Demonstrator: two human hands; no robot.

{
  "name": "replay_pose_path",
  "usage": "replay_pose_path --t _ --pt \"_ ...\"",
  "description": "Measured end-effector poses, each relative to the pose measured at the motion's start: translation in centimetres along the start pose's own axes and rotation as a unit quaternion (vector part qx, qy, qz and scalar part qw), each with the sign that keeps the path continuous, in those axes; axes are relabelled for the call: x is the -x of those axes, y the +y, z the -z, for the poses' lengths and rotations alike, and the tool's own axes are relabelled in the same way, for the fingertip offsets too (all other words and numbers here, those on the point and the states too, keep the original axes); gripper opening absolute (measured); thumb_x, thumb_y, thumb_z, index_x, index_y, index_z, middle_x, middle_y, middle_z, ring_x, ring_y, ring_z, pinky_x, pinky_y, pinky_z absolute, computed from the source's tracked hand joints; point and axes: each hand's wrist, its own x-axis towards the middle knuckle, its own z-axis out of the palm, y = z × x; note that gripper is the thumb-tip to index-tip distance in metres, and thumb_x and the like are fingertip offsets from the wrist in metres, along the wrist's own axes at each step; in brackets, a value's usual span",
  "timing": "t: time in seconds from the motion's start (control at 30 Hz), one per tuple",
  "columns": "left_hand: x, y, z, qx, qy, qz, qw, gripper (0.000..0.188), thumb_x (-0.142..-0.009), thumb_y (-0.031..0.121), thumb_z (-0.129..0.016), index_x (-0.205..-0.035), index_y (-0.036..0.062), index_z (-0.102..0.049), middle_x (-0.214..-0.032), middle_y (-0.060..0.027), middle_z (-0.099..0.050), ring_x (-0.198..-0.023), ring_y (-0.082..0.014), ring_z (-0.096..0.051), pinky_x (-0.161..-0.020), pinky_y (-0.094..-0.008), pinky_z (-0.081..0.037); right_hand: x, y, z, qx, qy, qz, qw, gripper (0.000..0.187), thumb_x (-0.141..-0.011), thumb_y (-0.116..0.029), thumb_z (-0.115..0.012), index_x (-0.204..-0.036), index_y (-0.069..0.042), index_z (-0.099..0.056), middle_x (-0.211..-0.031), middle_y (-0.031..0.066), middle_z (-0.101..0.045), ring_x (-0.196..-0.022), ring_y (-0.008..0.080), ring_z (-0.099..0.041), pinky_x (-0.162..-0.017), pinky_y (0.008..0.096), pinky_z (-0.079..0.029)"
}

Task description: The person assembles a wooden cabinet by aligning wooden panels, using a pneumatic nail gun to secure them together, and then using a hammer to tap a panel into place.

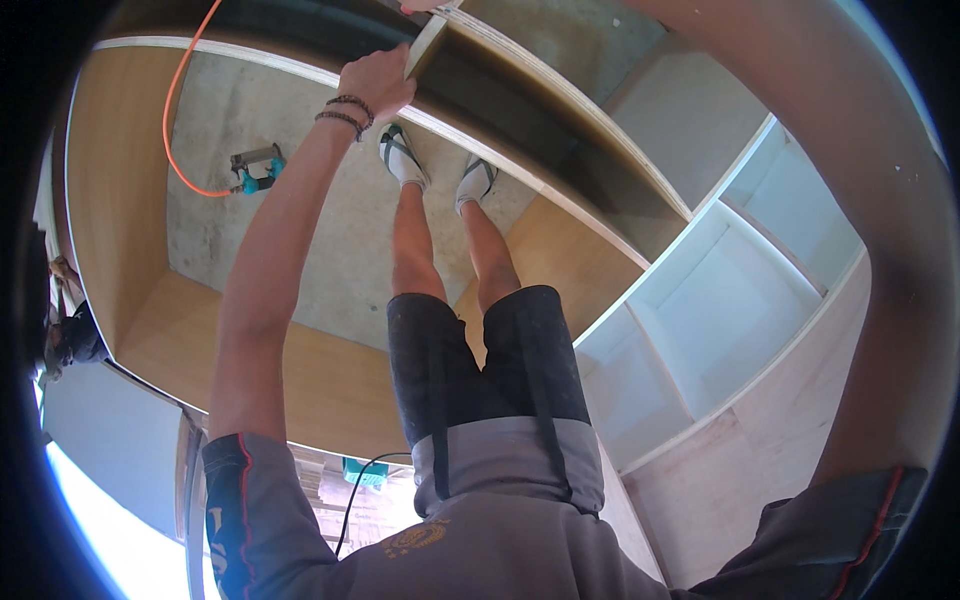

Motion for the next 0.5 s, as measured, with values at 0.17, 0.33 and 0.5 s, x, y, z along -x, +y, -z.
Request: replay_pose_path --t 0.17,0.33,0.5 --pt "0.2 0.0 0.1 0.008 0.012 -0.007 1.000 0.039 -0.089 0.028 -0.063 -0.121 0.0068 -0.060 -0.109 -0.0218 -0.074 -0.105 -0.0410 -0.071 -0.091 -0.0538 -0.056 0.4 0.0 -0.5 0.001 0.008 -0.003 1.000 0.043 -0.099 -0.037 -0.062 -0.091 0.003 -0.077 -0.091 0.0262 -0.074 -0.092 0.0454 -0.071 -0.080 0.0526 -0.057" --pt "0.4 0.0 0.0 0.010 0.037 -0.015 0.999 0.031 -0.086 0.018 -0.061 -0.115 0.0062 -0.064 -0.102 -0.0204 -0.076 -0.098 -0.0396 -0.074 -0.088 -0.0511 -0.058 1.7 -0.4 -0.6 -0.051 0.050 -0.009 0.997 0.046 -0.100 -0.037 -0.061 -0.087 0.005 -0.076 -0.087 0.0281 -0.073 -0.089 0.0463 -0.071 -0.080 0.0527 -0.057" --pt "0.1 -0.1 0.1 0.000 0.012 -0.007 1.000 0.038 -0.089 0.031 -0.062 -0.117 0.0065 -0.061 -0.107 -0.0211 -0.074 -0.105 -0.0397 -0.071 -0.092 -0.0531 -0.055 2.0 0.1 -1.5 0.002 0.009 0.007 1.000 0.048 -0.100 -0.038 -0.060 -0.084 0.004 -0.075 -0.085 0.0274 -0.073 -0.083 0.0460 -0.072 -0.079 0.0524 -0.057"
